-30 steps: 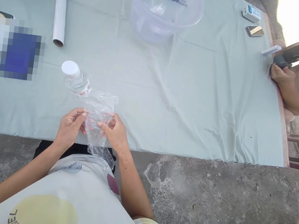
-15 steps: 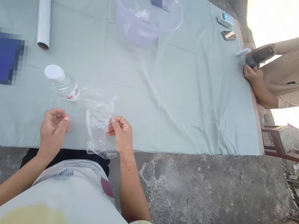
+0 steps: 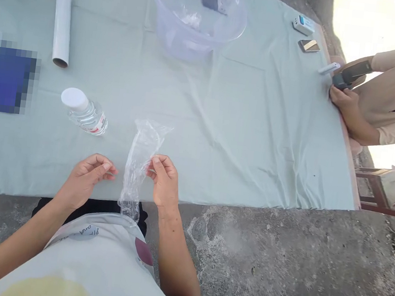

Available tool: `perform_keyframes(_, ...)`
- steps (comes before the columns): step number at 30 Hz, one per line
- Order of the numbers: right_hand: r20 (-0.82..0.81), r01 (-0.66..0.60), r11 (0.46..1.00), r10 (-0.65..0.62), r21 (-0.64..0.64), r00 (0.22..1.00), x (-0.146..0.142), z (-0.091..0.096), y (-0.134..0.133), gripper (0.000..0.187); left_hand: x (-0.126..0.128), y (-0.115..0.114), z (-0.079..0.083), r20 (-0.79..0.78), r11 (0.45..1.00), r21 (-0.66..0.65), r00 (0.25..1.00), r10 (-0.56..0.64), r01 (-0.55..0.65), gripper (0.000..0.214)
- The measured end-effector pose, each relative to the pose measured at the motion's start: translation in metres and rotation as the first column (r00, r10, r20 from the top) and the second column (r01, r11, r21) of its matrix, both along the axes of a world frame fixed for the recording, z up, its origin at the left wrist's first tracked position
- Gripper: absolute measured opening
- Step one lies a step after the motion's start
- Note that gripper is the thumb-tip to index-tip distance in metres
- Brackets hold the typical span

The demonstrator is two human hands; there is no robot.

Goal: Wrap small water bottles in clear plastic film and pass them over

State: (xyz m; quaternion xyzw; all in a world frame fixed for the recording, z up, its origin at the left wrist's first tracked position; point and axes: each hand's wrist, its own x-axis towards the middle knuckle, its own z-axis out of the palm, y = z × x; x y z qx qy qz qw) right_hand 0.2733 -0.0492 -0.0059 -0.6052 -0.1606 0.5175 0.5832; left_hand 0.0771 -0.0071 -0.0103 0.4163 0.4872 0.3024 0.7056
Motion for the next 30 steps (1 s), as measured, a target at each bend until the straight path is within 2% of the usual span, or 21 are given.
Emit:
perform_keyframes(2,0.022,0.021,0.999,-0.021,-0.026,1.000,0.003,0.000,0.001,0.029,-0.004,-0.001,-0.002,-0.041,0.997,0.013,0.996,0.080,-0.080,0.026)
perform_keyframes(4,0.093,-0.051,0.998,0.054,-0.033,0.994,-0.001,0.002,0.001,0.027,-0.003,-0.003,0.000,-0.069,0.993,0.069,0.993,0.100,-0.096,0.024)
perform_keyframes(9,0.189,-0.355,0.935,0.348,0.005,0.918,-0.024,0.009,-0.003,0.018,0.015,-0.002,0.013,0.018,0.993,0.119,1.000,-0.002,0.000,0.024)
perform_keyframes(13,0.266,-0.507,0.857,0.511,-0.089,0.817,-0.026,0.017,-0.009,0.018,0.023,0.002,0.021,-0.036,0.981,0.187,0.999,-0.041,0.047,0.014)
perform_keyframes(16,0.302,-0.573,0.812,0.577,-0.113,0.759,-0.020,0.021,-0.011,0.024,0.023,0.001,0.020,-0.045,0.966,0.242,0.995,-0.086,0.094,0.013)
perform_keyframes(19,0.345,-0.539,0.838,0.531,-0.081,0.774,-0.017,0.021,-0.010,0.034,0.022,-0.003,0.017,-0.044,0.950,0.278,0.990,-0.132,0.139,0.013)
perform_keyframes(22,0.333,-0.454,0.889,0.448,-0.066,0.830,-0.015,0.018,-0.008,0.039,0.018,-0.005,0.015,-0.032,0.957,0.272,0.995,-0.096,0.101,0.012)
perform_keyframes(24,0.293,-0.369,0.928,0.366,-0.049,0.883,-0.010,0.015,-0.007,0.040,0.013,-0.003,0.015,0.024,0.983,0.181,0.999,-0.021,0.017,0.016)
perform_keyframes(26,0.227,-0.274,0.961,0.273,-0.024,0.935,-0.001,0.012,-0.007,0.040,0.006,0.002,0.015,0.134,0.997,0.026,0.989,0.069,-0.073,0.022)
perform_keyframes(30,-0.018,-0.098,0.995,0.098,-0.005,0.995,0.025,0.006,-0.006,0.036,-0.017,0.012,0.013,0.287,0.947,-0.235,0.915,0.283,-0.219,0.032)
